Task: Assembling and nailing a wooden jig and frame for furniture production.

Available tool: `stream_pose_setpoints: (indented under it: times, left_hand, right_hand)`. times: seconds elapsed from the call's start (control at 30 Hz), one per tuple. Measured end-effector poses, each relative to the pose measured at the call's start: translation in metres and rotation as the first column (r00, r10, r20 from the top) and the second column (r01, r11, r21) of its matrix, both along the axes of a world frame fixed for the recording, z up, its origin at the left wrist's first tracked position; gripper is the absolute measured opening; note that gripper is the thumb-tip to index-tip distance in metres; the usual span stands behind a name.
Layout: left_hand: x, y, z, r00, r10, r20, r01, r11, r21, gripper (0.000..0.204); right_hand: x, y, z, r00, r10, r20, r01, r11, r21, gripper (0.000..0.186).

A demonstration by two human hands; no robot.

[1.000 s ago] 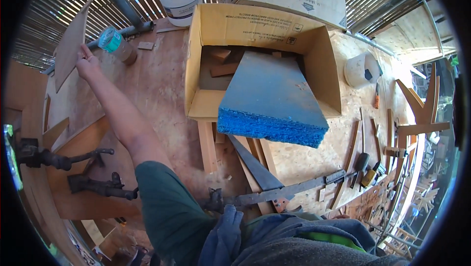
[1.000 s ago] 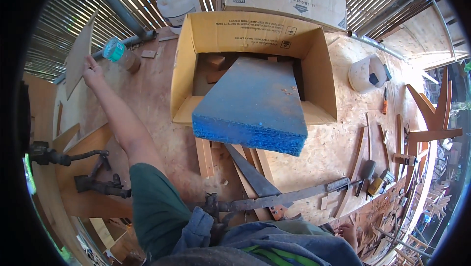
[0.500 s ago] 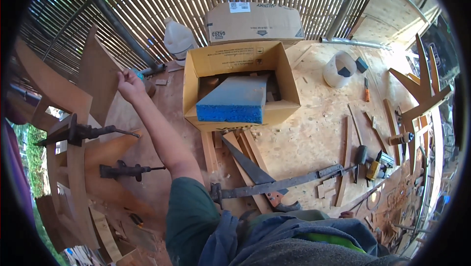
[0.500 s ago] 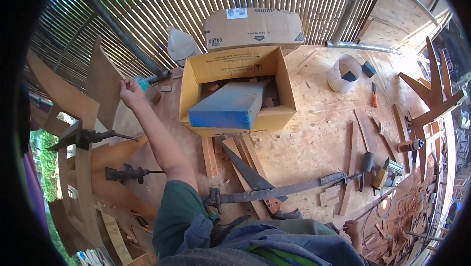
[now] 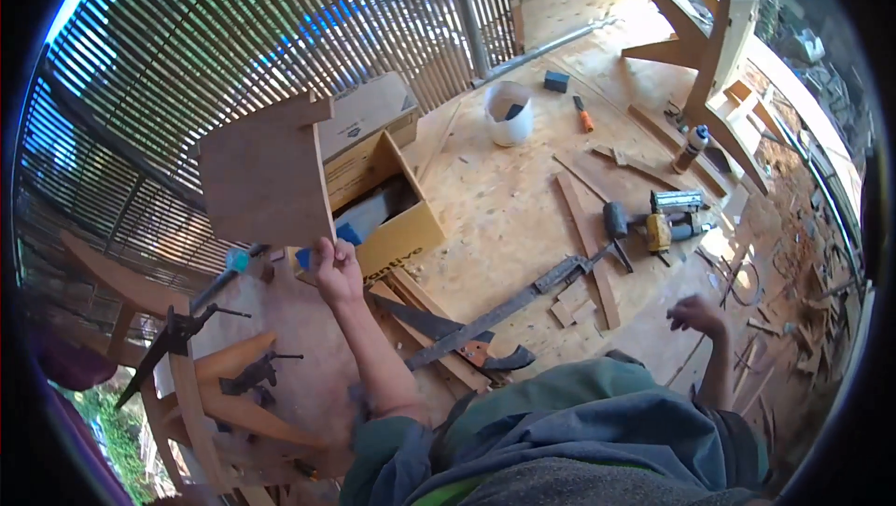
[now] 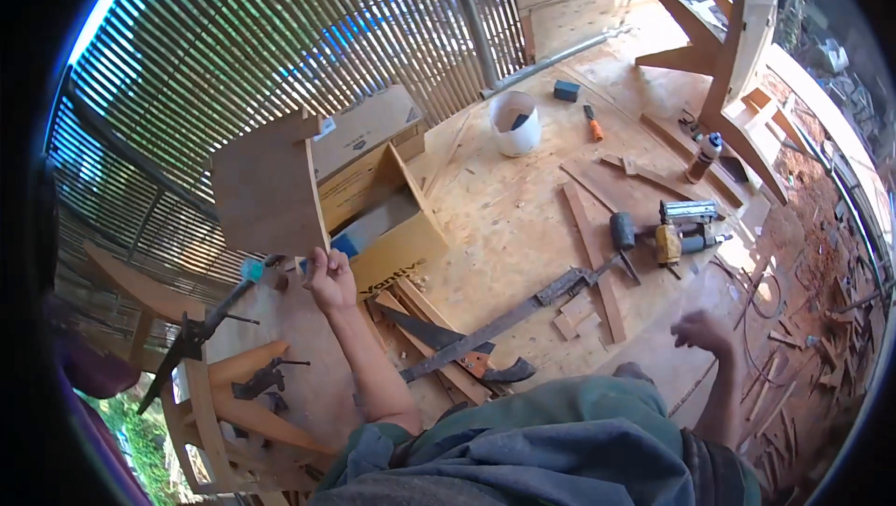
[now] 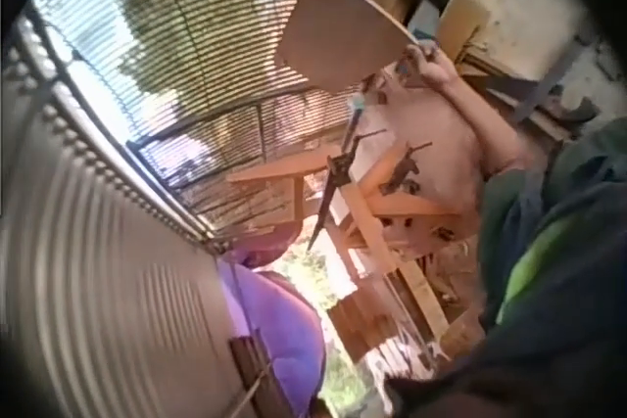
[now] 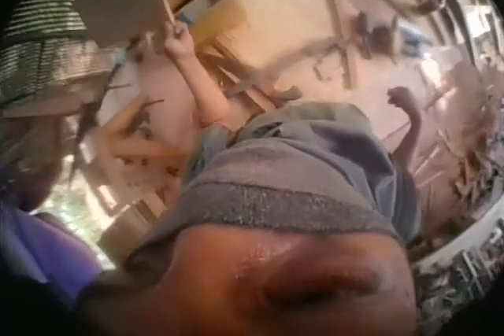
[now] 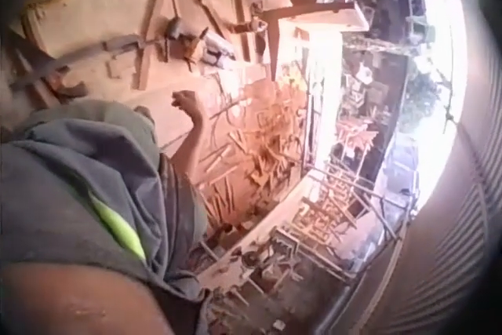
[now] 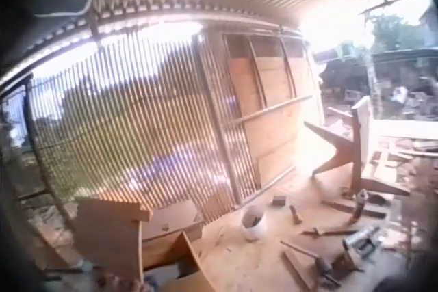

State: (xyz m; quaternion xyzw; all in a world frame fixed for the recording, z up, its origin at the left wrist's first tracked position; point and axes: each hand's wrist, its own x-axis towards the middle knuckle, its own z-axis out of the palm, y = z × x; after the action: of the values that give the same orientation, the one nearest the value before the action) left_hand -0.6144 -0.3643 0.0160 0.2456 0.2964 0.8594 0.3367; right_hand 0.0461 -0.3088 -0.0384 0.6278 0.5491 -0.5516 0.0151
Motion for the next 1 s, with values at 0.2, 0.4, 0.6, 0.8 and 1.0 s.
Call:
stream_pose_setpoints:
  times: [0.2,0.4,0.6,0.8,1.0]
  left_hand:
    - [0.238,0.01,-0.011,0.971,-0.208,-0.12,0.178,0.959,-0.22,0.01]
    - [0.444,-0.016,-0.081,0.796,-0.602,-0.061,0.553,0.765,-0.33,0.02]
    - [0.463,-0.034,-0.038,-0.01,-0.981,-0.194,0.125,0.192,-0.974,0.044]
    - [0.444,0.066,0.065,-0.016,-0.276,-0.961,-0.382,0.89,-0.249,0.084]
    - [0.454,0.12,0.022,0.251,-0.923,-0.292,0.383,0.372,-0.845,0.068]
  right_hand:
    - [-0.077,0.081,0.097,0.422,0.149,-0.895,0.283,0.916,0.286,0.08]
    - [0.009,0.085,0.076,0.223,-0.103,-0.969,0.453,0.891,0.009,0.064]
    - [0.149,0.011,-0.006,0.111,-0.231,-0.967,0.591,0.798,-0.123,0.053]
    - [0.262,-0.039,-0.041,0.281,-0.25,-0.926,0.621,0.783,-0.023,0.047]
    - [0.315,-0.053,-0.064,0.29,-0.307,-0.906,0.64,0.766,-0.055,0.046]
